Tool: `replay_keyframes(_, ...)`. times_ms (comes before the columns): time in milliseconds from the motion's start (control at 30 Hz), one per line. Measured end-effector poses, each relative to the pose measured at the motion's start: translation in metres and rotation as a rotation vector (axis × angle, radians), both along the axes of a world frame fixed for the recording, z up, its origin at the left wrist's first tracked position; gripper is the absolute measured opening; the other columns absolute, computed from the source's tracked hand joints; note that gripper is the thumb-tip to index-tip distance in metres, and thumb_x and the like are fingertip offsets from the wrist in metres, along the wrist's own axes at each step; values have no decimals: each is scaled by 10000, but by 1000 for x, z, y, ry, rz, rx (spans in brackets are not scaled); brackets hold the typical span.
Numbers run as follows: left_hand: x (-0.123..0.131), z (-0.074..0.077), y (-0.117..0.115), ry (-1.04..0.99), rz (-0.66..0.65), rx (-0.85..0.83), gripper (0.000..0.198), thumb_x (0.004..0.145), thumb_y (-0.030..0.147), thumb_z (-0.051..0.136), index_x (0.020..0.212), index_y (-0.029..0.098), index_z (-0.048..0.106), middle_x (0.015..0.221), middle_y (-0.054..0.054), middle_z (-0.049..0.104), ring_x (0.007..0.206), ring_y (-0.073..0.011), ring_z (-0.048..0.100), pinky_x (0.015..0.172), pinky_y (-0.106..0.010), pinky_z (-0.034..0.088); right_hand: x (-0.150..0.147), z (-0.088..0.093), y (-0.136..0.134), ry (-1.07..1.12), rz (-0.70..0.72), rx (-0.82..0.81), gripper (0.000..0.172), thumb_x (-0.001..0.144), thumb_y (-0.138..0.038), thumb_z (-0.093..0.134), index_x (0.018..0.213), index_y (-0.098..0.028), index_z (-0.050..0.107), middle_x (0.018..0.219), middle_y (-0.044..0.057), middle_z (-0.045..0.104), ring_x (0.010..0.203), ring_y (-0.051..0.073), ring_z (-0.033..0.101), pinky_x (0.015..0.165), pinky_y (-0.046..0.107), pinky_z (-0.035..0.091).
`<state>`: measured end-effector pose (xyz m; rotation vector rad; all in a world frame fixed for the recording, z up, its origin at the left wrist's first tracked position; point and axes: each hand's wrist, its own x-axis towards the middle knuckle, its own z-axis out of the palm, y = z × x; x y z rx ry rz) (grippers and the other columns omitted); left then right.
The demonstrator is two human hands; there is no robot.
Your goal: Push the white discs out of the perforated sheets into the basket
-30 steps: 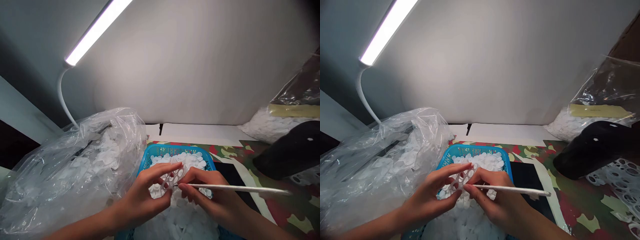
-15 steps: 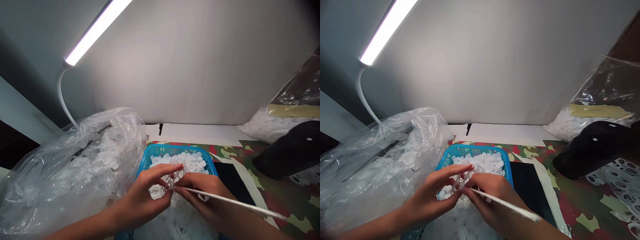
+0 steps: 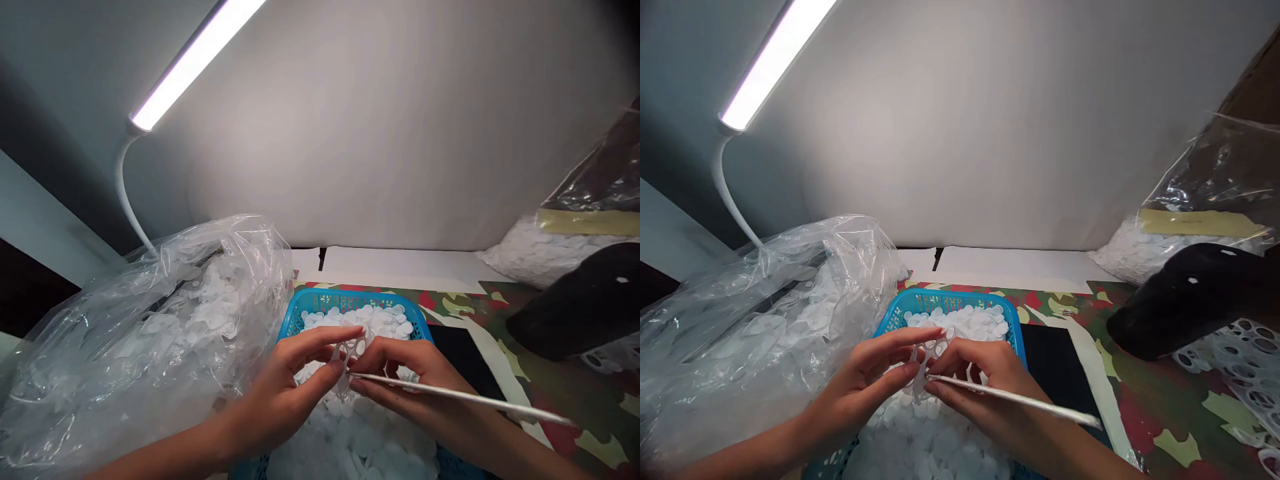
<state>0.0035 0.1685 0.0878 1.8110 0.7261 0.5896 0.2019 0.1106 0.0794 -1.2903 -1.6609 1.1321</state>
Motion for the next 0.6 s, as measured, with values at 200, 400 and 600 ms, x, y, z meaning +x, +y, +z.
replay_keyframes(200, 2, 0, -1, -19, -2, 8, 314, 928, 250, 517, 1216, 363, 578, 1263, 23, 588, 1055, -159, 603, 929, -292, 496, 2, 2, 2, 55, -7, -56, 207, 816, -371, 654, 730, -190, 601, 707, -19, 591, 652, 110, 493, 574, 218, 384)
replay_keyframes(400, 4, 0, -2, -65, -27, -20, 331, 915, 205, 536, 1220, 326, 576, 1257, -1, 594, 945, -129, 656, 841, -241, 543, -1, -7, 0, -80, -49, 92, 166, 820, -314, 648, 709, -198, 605, 653, -36, 571, 598, 98, 465, 542, 215, 353)
replay_keyframes(600, 5, 0, -2, -73, -25, 3, 341, 903, 189, 555, 1223, 302, 582, 1248, -4, 606, 1073, -158, 613, 906, -262, 534, -1, -15, -1, -219, -24, 401, 106, 840, -212, 596, 739, -193, 622, 681, -18, 589, 658, 110, 536, 633, 219, 414)
